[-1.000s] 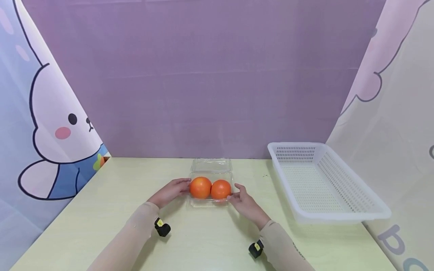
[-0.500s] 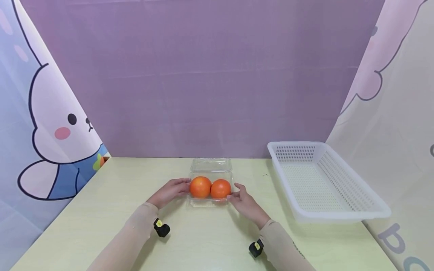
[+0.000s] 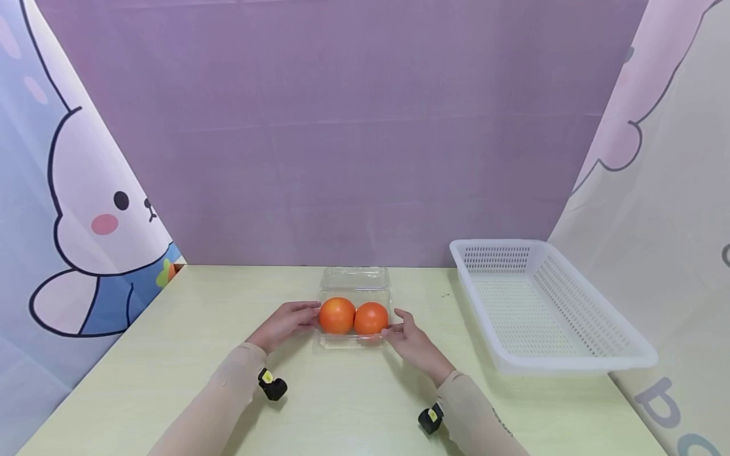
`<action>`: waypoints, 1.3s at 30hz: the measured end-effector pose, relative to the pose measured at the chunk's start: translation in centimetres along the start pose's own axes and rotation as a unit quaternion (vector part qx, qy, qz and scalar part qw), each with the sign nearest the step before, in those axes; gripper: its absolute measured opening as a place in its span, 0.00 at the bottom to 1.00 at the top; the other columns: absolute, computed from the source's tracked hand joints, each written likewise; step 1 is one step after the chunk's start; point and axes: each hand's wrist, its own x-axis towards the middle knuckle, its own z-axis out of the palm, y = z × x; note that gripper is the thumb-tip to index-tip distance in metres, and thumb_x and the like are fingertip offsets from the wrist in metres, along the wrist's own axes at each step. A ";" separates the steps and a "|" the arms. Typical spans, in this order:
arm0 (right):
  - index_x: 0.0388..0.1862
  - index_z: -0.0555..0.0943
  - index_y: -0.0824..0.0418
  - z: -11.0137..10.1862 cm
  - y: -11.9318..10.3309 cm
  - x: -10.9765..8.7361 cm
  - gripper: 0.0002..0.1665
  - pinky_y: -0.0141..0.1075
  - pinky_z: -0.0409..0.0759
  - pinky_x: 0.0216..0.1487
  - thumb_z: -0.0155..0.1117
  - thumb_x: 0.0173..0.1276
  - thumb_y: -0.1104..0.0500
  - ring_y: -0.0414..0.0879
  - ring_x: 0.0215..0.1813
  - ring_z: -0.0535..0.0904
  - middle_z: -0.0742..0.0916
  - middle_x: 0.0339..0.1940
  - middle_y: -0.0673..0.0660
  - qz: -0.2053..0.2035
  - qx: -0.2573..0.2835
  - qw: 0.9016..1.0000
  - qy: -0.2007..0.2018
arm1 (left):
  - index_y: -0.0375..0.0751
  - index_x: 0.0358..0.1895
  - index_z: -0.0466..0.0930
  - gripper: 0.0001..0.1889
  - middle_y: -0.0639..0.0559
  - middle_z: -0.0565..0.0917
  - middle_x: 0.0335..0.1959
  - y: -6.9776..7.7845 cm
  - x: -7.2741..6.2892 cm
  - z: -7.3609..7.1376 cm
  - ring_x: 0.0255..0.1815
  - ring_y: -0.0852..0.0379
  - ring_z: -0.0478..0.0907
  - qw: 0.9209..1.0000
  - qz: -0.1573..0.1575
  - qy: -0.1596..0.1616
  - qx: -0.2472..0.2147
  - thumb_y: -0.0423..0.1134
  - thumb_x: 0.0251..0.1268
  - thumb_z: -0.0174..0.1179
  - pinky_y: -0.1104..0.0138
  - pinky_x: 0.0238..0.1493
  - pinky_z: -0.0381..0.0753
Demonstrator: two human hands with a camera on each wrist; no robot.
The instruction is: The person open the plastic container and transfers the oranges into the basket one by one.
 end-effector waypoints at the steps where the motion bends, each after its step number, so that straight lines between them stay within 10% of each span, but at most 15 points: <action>1: 0.78 0.53 0.69 0.0 0.1 0.0 0.42 0.59 0.72 0.64 0.57 0.78 0.50 0.61 0.62 0.76 0.79 0.63 0.68 0.002 0.001 1.000 0.001 | 0.22 0.65 0.71 0.23 0.36 0.83 0.53 0.0 0.0 0.0 0.45 0.52 0.83 1.000 -0.005 0.002 -0.009 0.36 0.75 0.56 0.55 0.58 0.81; 39: 0.79 0.54 0.65 -0.3 0.5 0.7 0.45 0.57 0.72 0.66 0.63 0.73 0.50 0.61 0.67 0.72 0.74 0.69 0.68 -0.009 0.026 0.999 0.035 | 0.24 0.63 0.74 0.19 0.43 0.85 0.44 -0.3 0.4 0.5 0.36 0.61 0.82 0.993 -0.036 0.044 -0.099 0.29 0.73 0.57 0.66 0.48 0.85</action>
